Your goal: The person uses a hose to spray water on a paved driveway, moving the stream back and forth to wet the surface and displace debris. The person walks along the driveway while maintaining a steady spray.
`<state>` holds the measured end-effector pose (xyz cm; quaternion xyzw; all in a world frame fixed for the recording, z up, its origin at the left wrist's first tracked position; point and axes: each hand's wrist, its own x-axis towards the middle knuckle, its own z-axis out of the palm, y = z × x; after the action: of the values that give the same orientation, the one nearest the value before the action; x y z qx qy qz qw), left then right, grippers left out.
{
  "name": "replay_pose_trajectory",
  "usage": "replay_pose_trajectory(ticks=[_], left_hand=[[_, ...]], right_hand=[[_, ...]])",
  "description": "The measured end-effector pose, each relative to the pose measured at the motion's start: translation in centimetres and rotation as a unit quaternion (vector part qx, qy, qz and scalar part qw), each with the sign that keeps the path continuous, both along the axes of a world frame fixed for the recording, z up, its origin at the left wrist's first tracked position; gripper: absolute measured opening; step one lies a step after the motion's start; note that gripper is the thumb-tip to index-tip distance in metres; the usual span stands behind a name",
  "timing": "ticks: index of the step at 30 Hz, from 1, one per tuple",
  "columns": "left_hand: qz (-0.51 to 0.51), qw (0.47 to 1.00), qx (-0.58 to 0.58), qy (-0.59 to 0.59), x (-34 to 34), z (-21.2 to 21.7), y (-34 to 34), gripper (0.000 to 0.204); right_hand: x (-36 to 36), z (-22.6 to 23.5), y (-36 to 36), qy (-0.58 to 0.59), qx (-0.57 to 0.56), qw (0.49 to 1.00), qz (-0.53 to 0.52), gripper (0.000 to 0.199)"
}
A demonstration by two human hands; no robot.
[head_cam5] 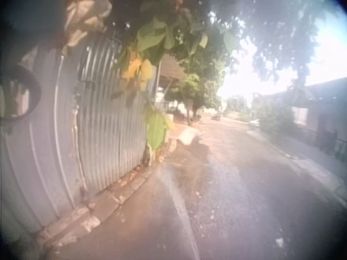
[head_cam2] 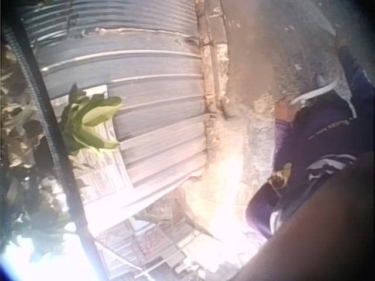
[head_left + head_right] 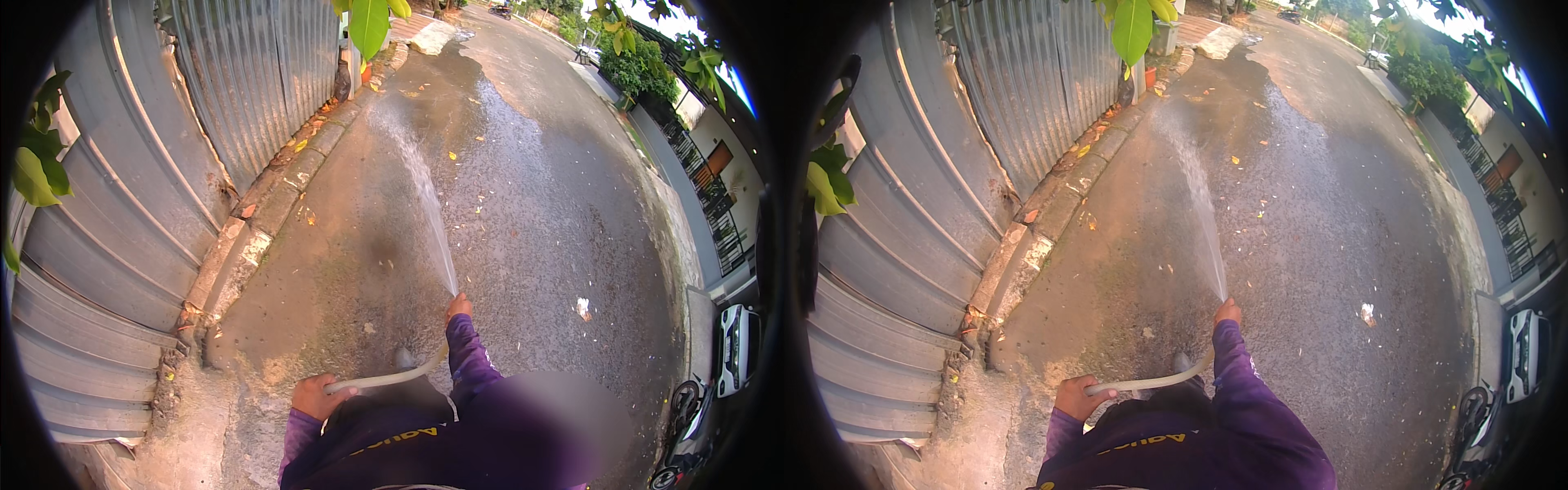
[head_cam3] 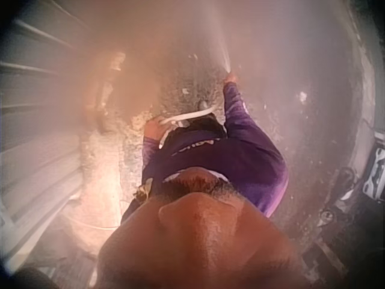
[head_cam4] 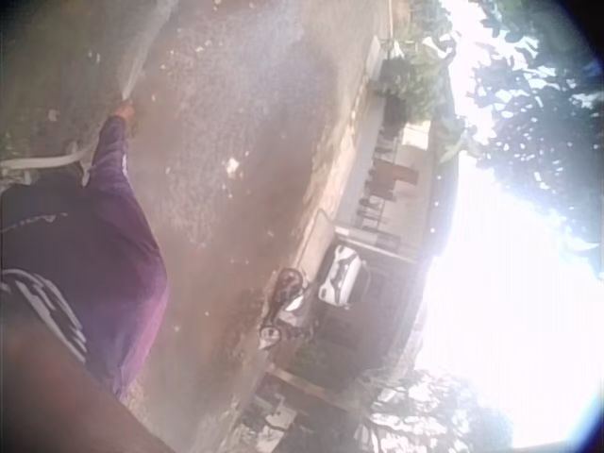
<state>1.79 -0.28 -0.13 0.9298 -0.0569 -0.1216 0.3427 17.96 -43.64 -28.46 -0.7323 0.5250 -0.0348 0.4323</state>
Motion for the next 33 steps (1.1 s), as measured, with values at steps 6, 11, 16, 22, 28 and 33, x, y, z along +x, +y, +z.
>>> replay_pose_trajectory(ticks=[6,11,16,22,28,33], left_hand=[[-0.001,1.000,-0.007,-0.015,0.0,0.6,-0.2,0.054],[0.008,1.000,-0.003,0.002,-0.1,1.0,0.0,0.054],[0.000,0.999,-0.030,-0.019,-0.1,1.0,-0.3,0.051],[0.016,0.999,-0.016,-0.032,-0.3,0.9,-0.3,0.045],[0.030,0.998,-0.038,-0.049,0.1,0.0,0.4,0.047],[-0.049,0.997,-0.040,-0.034,1.3,-0.4,-2.1,0.053]], right_hand=[[-0.2,-0.6,-1.0,0.010,-0.042,0.999,0.032,0.034],[0.5,-1.3,-0.1,0.000,-0.012,1.000,0.000,0.024],[-0.5,-4.4,-3.9,-0.079,-0.092,0.992,-0.015,0.038],[0.2,-1.2,-1.0,-0.034,-0.032,0.999,-0.026,0.024],[-1.2,8.5,2.1,-0.130,0.195,0.970,-0.062,0.032],[-7.5,12.8,-3.1,-0.184,0.224,0.951,-0.106,0.043]])
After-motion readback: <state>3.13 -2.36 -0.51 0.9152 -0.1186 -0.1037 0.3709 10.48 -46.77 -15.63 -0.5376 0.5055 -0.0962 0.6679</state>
